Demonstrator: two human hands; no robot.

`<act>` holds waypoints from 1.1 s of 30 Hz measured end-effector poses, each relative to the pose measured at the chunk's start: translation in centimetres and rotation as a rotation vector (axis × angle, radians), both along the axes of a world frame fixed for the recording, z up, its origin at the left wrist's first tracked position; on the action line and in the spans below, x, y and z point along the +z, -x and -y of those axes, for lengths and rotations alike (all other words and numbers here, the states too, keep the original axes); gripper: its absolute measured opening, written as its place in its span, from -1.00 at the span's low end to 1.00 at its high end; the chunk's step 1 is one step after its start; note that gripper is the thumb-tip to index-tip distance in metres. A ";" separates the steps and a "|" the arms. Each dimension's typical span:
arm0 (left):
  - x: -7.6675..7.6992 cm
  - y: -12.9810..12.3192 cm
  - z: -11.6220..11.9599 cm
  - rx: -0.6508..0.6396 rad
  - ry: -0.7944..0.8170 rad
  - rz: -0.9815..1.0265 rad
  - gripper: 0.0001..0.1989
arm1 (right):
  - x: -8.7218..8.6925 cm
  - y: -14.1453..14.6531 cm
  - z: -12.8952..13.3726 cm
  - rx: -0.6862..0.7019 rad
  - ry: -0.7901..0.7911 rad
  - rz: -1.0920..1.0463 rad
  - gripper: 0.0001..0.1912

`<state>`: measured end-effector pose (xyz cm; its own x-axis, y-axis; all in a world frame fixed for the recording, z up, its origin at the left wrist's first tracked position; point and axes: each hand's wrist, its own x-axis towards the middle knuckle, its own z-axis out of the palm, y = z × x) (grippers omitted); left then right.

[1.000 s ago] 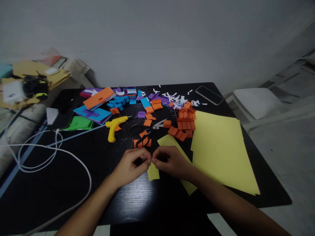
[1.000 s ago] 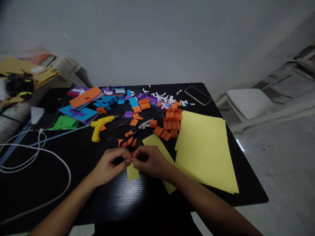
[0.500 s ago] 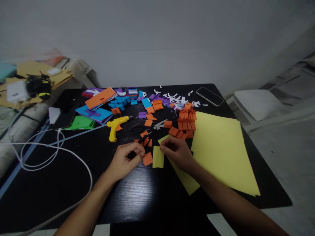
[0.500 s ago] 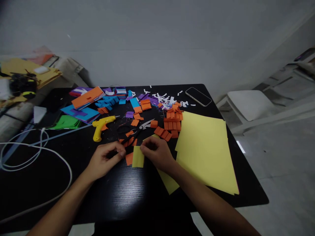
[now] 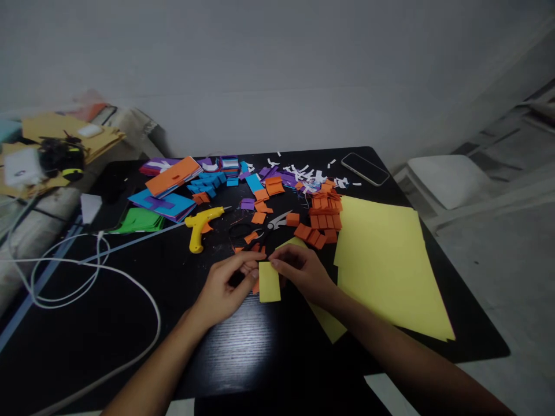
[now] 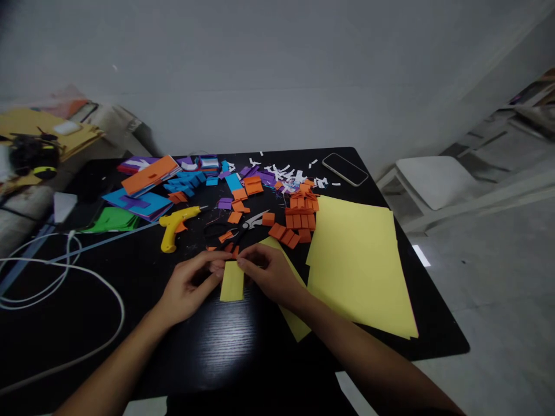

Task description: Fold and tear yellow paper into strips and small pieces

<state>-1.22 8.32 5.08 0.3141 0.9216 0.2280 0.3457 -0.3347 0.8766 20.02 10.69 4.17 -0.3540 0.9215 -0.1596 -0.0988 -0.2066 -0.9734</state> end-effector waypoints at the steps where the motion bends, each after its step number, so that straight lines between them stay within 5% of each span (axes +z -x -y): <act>1: 0.1 -0.1 0.0 -0.008 -0.006 0.001 -0.75 | 0.0 0.0 0.0 -0.012 -0.009 0.006 -0.77; 17: -0.3 -0.3 -0.1 0.050 -0.084 -0.071 -0.82 | -0.1 0.0 0.0 -0.020 0.025 0.016 -0.77; 33: -0.1 -0.2 0.3 -0.076 -0.114 -0.169 -0.62 | -0.5 0.1 -0.1 -0.084 0.047 0.016 -0.76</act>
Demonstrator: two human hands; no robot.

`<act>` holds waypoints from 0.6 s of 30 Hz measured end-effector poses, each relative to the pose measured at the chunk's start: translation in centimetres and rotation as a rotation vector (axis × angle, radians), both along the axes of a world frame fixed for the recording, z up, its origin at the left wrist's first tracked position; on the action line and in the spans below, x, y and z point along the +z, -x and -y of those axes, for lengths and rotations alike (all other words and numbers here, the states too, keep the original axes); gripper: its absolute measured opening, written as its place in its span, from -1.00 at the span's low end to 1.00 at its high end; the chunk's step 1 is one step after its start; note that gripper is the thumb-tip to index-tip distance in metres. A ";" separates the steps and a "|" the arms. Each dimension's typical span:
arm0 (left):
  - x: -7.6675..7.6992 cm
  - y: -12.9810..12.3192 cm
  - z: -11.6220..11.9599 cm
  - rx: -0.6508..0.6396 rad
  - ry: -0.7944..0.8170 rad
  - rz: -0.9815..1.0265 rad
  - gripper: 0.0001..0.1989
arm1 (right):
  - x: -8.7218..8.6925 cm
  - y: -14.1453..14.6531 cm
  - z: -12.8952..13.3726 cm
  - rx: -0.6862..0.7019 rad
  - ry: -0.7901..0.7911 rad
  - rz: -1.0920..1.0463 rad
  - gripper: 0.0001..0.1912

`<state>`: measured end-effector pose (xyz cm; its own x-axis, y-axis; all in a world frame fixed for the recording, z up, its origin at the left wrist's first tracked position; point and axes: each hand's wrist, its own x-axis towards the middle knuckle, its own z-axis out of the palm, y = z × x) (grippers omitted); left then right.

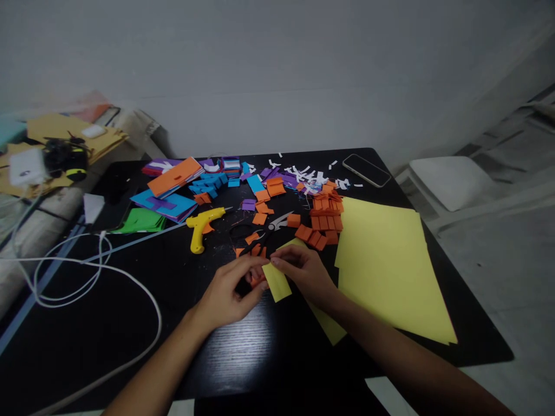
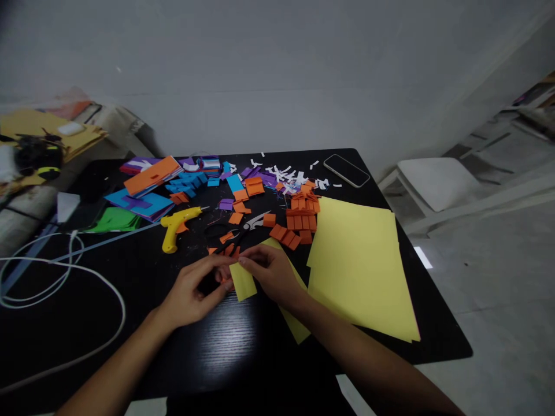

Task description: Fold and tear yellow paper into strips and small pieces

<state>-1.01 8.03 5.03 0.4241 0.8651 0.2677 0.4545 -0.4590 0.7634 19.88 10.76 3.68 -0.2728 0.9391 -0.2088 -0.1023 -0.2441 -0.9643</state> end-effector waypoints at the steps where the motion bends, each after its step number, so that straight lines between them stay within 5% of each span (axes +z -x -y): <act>1: 0.0 0.0 0.0 -0.010 0.005 -0.003 -0.61 | 0.0 0.0 0.0 -0.005 0.000 -0.001 -0.75; 12: 0.1 -0.2 0.1 -0.021 -0.001 0.026 -0.67 | 0.1 0.3 0.2 -0.065 0.018 -0.005 -0.64; 18: 0.2 -0.5 -0.1 0.093 0.039 0.116 -0.84 | 0.6 0.2 0.4 0.010 0.008 -0.044 -0.67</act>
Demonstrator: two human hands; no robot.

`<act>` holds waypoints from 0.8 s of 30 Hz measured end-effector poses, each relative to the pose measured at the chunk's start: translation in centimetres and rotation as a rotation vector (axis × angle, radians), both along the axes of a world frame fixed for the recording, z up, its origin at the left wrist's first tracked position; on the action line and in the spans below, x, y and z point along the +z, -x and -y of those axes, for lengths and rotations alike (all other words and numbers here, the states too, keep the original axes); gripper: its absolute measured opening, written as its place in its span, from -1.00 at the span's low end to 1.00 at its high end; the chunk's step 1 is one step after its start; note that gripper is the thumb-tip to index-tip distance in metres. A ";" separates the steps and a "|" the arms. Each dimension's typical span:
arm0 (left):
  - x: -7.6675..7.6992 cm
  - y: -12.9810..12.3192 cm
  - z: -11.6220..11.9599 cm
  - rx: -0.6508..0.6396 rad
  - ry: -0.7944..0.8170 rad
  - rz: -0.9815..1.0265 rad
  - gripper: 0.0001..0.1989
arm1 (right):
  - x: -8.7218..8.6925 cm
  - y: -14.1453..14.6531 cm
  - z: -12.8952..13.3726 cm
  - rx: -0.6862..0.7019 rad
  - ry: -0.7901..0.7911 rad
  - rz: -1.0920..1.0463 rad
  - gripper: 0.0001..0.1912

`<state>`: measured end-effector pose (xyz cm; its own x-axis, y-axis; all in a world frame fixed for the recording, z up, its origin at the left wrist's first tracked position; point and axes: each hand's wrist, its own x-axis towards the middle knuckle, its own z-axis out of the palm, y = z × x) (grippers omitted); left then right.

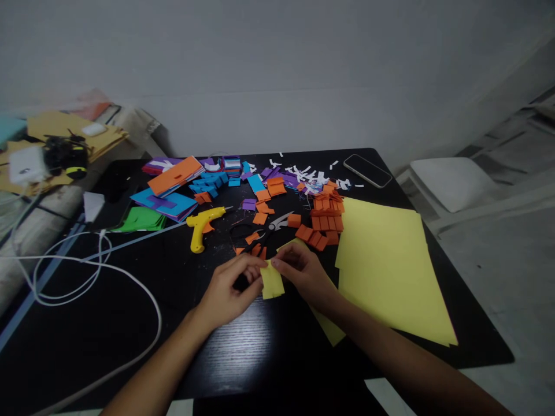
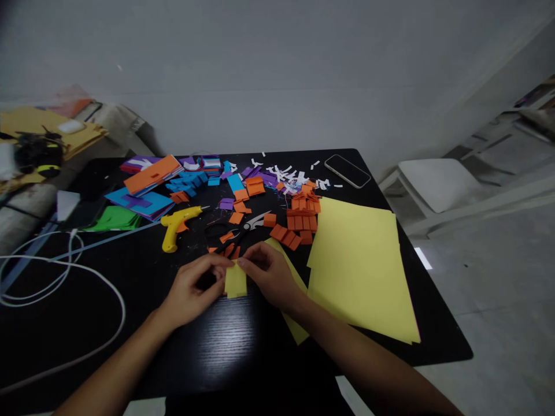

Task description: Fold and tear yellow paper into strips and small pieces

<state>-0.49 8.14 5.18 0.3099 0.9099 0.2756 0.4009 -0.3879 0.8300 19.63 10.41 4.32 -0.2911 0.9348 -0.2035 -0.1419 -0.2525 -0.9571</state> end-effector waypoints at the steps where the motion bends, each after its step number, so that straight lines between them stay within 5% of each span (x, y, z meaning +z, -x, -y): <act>1: 0.0 0.0 -0.1 0.036 0.019 0.026 -0.86 | 0.1 0.0 0.0 0.025 0.001 -0.010 -0.68; 10: 0.0 -0.1 -0.4 0.240 0.170 0.221 -0.87 | -0.2 0.0 0.3 0.133 0.041 -0.176 -0.66; 16: 0.1 -0.2 -0.4 0.223 0.158 0.219 -0.90 | -0.4 0.1 0.5 0.128 0.057 -0.114 -0.50; 24: 0.2 -0.1 -0.3 0.054 0.250 0.310 -0.84 | -0.7 0.1 0.1 0.037 -0.010 -0.092 -0.65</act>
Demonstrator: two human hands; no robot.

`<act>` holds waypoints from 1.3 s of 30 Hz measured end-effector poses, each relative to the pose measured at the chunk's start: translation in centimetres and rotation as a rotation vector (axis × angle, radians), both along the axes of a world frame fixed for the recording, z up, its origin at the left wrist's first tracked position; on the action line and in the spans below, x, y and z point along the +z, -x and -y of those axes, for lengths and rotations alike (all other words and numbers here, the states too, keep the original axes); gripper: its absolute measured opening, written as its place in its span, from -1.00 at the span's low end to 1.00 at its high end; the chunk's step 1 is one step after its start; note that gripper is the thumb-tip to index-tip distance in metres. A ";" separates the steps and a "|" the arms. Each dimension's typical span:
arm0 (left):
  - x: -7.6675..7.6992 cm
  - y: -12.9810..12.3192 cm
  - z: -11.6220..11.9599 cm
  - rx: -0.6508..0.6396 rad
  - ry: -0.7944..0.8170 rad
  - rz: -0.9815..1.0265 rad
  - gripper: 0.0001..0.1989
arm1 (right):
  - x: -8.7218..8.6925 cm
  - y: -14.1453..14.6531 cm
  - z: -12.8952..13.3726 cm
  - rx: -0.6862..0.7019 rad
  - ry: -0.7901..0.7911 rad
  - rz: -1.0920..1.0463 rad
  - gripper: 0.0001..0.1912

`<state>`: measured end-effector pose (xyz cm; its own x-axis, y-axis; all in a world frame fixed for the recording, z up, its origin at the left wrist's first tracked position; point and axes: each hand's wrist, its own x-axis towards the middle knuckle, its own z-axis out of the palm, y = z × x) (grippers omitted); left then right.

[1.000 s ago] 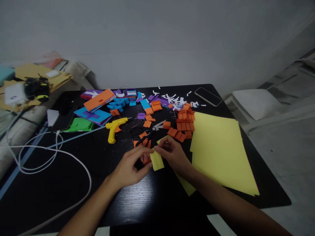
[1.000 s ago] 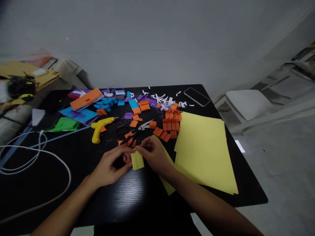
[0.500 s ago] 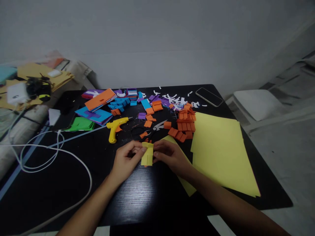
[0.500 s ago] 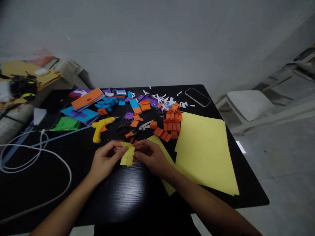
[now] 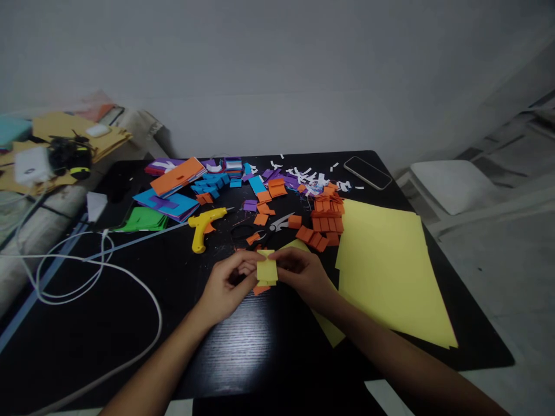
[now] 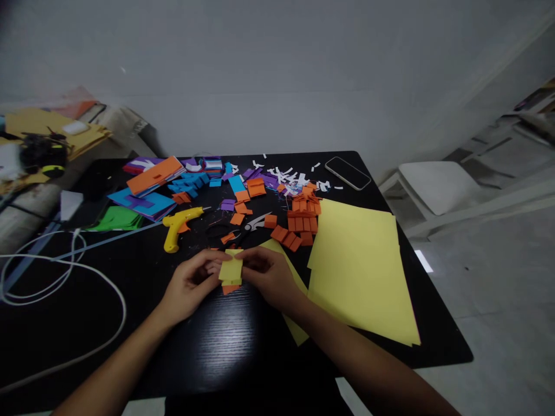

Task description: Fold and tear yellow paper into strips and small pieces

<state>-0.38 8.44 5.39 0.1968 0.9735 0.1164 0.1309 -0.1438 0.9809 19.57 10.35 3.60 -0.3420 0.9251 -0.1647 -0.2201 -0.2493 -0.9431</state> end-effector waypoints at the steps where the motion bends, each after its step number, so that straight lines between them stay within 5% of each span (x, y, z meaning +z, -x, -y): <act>1: 0.0 0.0 0.0 -0.014 0.013 0.015 -0.84 | 0.0 0.0 0.0 -0.007 -0.004 0.005 -0.65; 12: -0.2 -0.2 0.1 -0.011 0.094 0.087 -0.85 | 0.1 -0.4 0.1 -0.018 -0.046 0.070 -0.80; 39: -0.3 -0.6 0.2 0.138 0.055 -0.076 -0.79 | 0.8 0.1 0.4 -0.063 -0.042 0.133 -0.63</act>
<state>0.18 8.23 5.10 0.0667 0.9964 0.0517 0.2200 -0.0652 0.9733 19.48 9.99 4.43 -0.2604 0.9512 -0.1654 -0.1064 -0.1985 -0.9743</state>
